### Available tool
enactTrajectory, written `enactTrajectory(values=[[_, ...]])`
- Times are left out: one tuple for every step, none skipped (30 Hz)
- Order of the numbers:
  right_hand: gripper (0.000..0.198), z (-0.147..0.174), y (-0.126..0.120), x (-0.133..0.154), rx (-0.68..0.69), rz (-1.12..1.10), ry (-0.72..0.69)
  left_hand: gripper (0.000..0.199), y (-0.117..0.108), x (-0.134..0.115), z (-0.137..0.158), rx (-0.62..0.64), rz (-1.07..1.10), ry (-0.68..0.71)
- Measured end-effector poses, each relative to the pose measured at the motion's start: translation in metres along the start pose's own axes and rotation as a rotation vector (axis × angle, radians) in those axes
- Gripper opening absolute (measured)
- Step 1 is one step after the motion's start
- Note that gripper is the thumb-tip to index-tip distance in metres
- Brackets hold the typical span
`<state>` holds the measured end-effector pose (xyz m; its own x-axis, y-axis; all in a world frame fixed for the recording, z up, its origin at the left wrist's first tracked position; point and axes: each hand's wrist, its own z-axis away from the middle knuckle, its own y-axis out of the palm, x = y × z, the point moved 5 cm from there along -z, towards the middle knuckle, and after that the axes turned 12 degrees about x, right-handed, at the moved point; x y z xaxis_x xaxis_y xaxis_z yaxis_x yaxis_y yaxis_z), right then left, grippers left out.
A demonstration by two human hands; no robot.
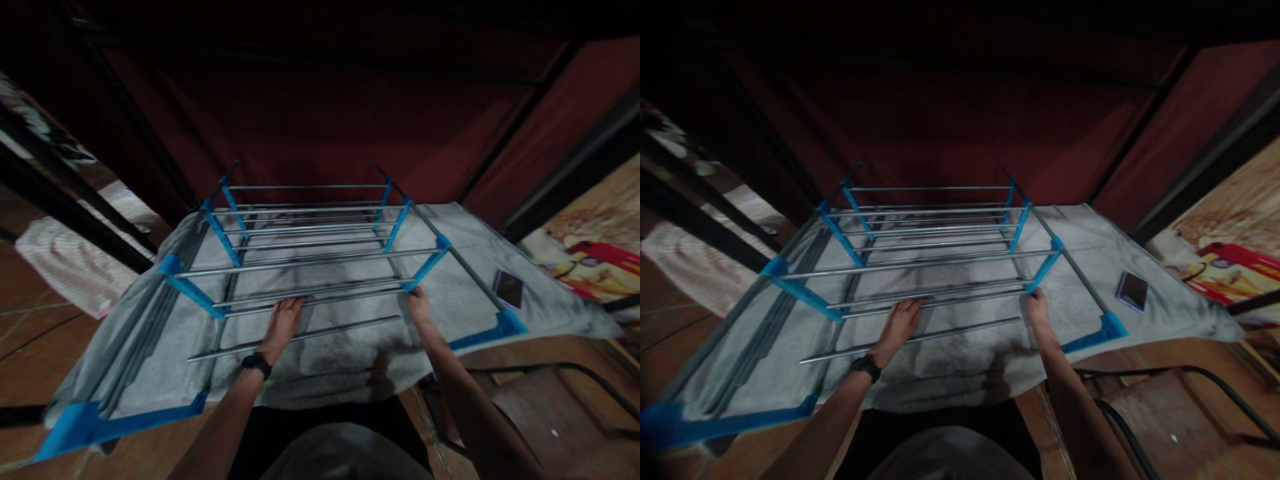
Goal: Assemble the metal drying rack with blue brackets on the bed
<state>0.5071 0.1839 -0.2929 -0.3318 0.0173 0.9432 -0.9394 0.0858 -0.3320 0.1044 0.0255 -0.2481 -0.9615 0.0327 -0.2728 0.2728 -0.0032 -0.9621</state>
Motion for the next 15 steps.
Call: enactTrajectory(values=[[0.036,-0.001,0.001,0.0,-0.015,-0.008,0.005,0.033,0.003,0.002,-0.005,0.019,-0.003,-0.024],[0.036,-0.002,0.002,-0.001,-0.027,-0.015,0.008,0.029,0.005,0.005,-0.01,0.033,-0.004,-0.049],[0.036,-0.003,0.003,-0.002,-0.035,-0.022,0.009,0.027,0.007,0.006,-0.014,0.043,-0.002,-0.066],[0.035,-0.004,0.004,-0.003,-0.045,-0.029,0.012,0.027,0.009,0.008,-0.017,0.052,0.003,-0.075],[0.035,-0.004,0.006,-0.003,-0.053,-0.034,0.016,0.027,0.01,0.008,-0.019,0.058,0.01,-0.078],[0.035,-0.005,0.007,-0.004,-0.059,-0.038,0.019,0.028,0.01,0.009,-0.021,0.065,0.016,-0.078],[0.035,-0.005,0.008,-0.004,-0.062,-0.042,0.022,0.028,0.01,0.009,-0.022,0.072,0.018,-0.082],[0.035,-0.006,0.009,-0.005,-0.062,-0.044,0.024,0.028,0.01,0.01,-0.022,0.079,0.017,-0.088],[0.035,-0.005,0.009,-0.005,-0.059,-0.045,0.025,0.029,0.009,0.01,-0.022,0.083,0.015,-0.094],[0.035,-0.005,0.01,-0.005,-0.053,-0.044,0.025,0.03,0.008,0.01,-0.022,0.088,0.01,-0.098],[0.036,-0.005,0.01,-0.005,-0.045,-0.041,0.024,0.031,0.007,0.01,-0.022,0.095,0.001,-0.104],[0.037,-0.004,0.01,-0.005,-0.035,-0.034,0.021,0.032,0.006,0.01,-0.022,0.103,-0.01,-0.115],[0.038,-0.003,0.01,-0.005,-0.023,-0.025,0.016,0.033,0.006,0.009,-0.022,0.112,-0.021,-0.126],[0.039,-0.003,0.01,-0.005,-0.002,-0.012,0.007,0.034,0.005,0.009,-0.022,0.122,-0.032,-0.136],[0.041,-0.002,0.01,-0.005,0.025,0.003,-0.005,0.035,0.005,0.008,-0.022,0.131,-0.039,-0.143]])
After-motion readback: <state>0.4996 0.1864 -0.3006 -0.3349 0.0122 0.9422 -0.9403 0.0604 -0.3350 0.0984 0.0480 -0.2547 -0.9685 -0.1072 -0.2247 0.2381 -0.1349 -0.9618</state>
